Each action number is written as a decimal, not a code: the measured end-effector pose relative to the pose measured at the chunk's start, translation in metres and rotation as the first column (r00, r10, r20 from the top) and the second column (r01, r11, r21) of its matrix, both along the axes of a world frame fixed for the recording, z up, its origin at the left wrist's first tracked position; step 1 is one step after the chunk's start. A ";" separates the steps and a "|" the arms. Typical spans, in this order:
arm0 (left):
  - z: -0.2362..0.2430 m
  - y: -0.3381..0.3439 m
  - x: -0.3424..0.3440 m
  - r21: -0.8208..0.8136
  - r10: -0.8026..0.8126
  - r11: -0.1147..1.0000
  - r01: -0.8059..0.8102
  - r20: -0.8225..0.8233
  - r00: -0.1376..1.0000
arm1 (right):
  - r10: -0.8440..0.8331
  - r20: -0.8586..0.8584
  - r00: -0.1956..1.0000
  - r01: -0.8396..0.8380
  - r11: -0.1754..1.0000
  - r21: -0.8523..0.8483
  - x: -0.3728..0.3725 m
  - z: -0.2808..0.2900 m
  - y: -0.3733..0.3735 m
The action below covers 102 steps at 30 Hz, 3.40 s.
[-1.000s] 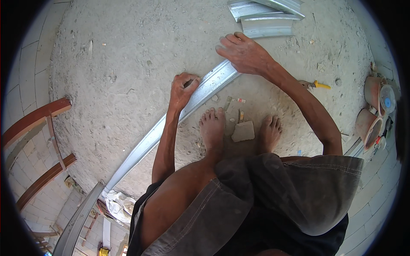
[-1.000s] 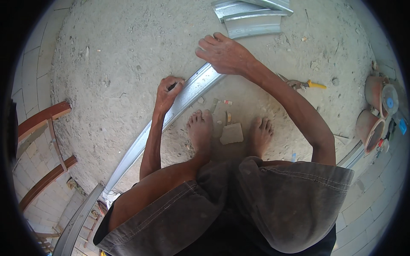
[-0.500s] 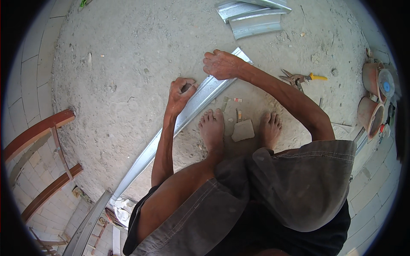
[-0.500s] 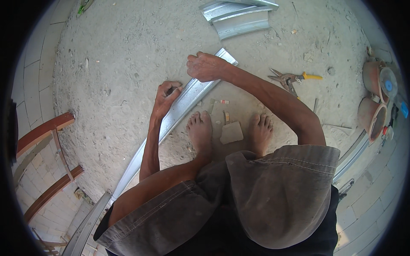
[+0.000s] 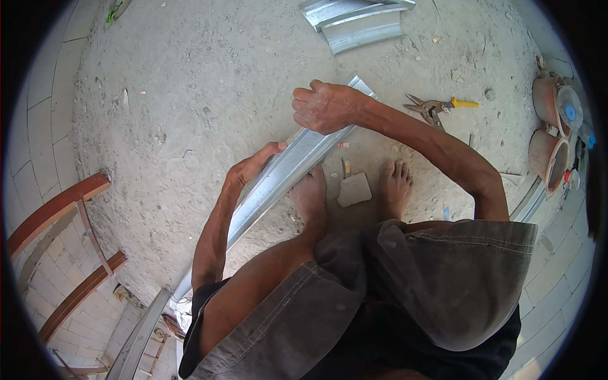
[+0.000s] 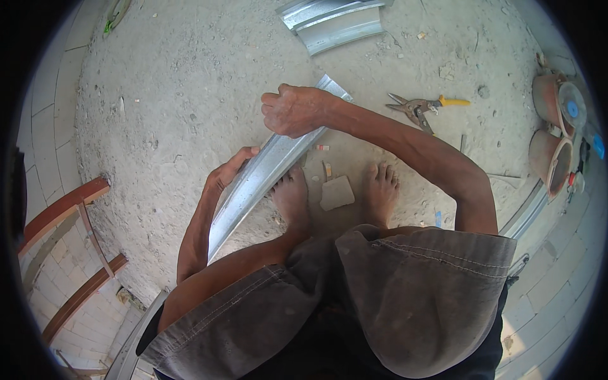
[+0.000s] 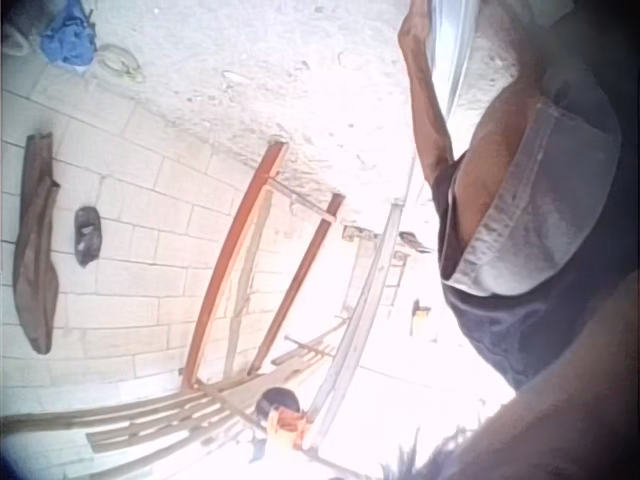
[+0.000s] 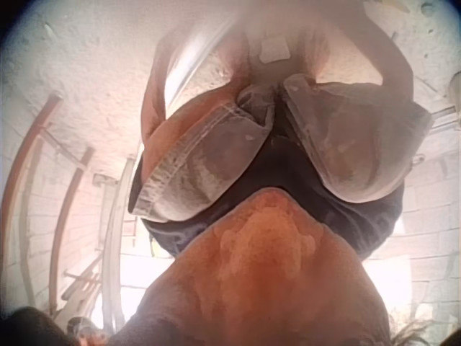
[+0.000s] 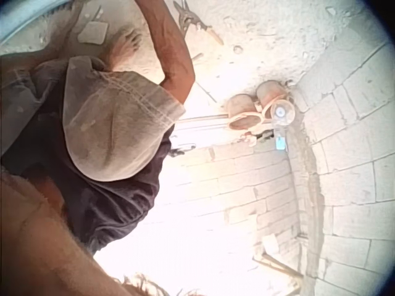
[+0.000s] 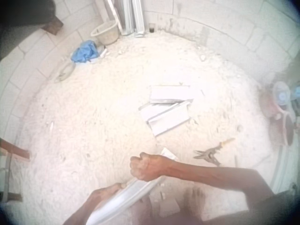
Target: The person holds a metal stud and uses snips to cut notches into the ends and sides of several metal studs.
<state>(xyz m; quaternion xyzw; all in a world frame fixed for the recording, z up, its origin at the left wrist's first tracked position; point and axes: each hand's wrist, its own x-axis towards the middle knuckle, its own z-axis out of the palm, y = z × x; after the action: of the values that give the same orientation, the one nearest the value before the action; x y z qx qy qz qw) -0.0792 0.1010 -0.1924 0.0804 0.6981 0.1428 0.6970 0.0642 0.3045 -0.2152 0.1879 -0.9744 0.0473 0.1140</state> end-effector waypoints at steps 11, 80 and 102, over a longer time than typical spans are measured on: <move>-0.027 -0.003 0.008 0.115 0.042 0.988 -0.098 0.413 0.910 | 0.009 -0.063 0.998 -0.012 0.999 -0.050 0.025 0.011 0.005; 0.007 0.089 0.068 0.288 -0.251 0.695 0.659 -0.761 0.598 | -0.265 0.879 0.398 0.857 -0.235 -0.459 0.183 0.077 -0.063; 0.011 0.088 0.069 0.230 -0.262 0.692 0.684 -0.804 0.534 | -0.427 0.794 0.434 0.860 -0.065 -0.505 0.179 0.058 -0.072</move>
<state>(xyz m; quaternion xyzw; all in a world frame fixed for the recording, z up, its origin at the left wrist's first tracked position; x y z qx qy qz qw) -0.0100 0.1889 -0.1810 0.5097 0.7920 0.0788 0.3267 0.2430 0.2329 -0.1571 -0.4278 -0.7268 0.5373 0.0026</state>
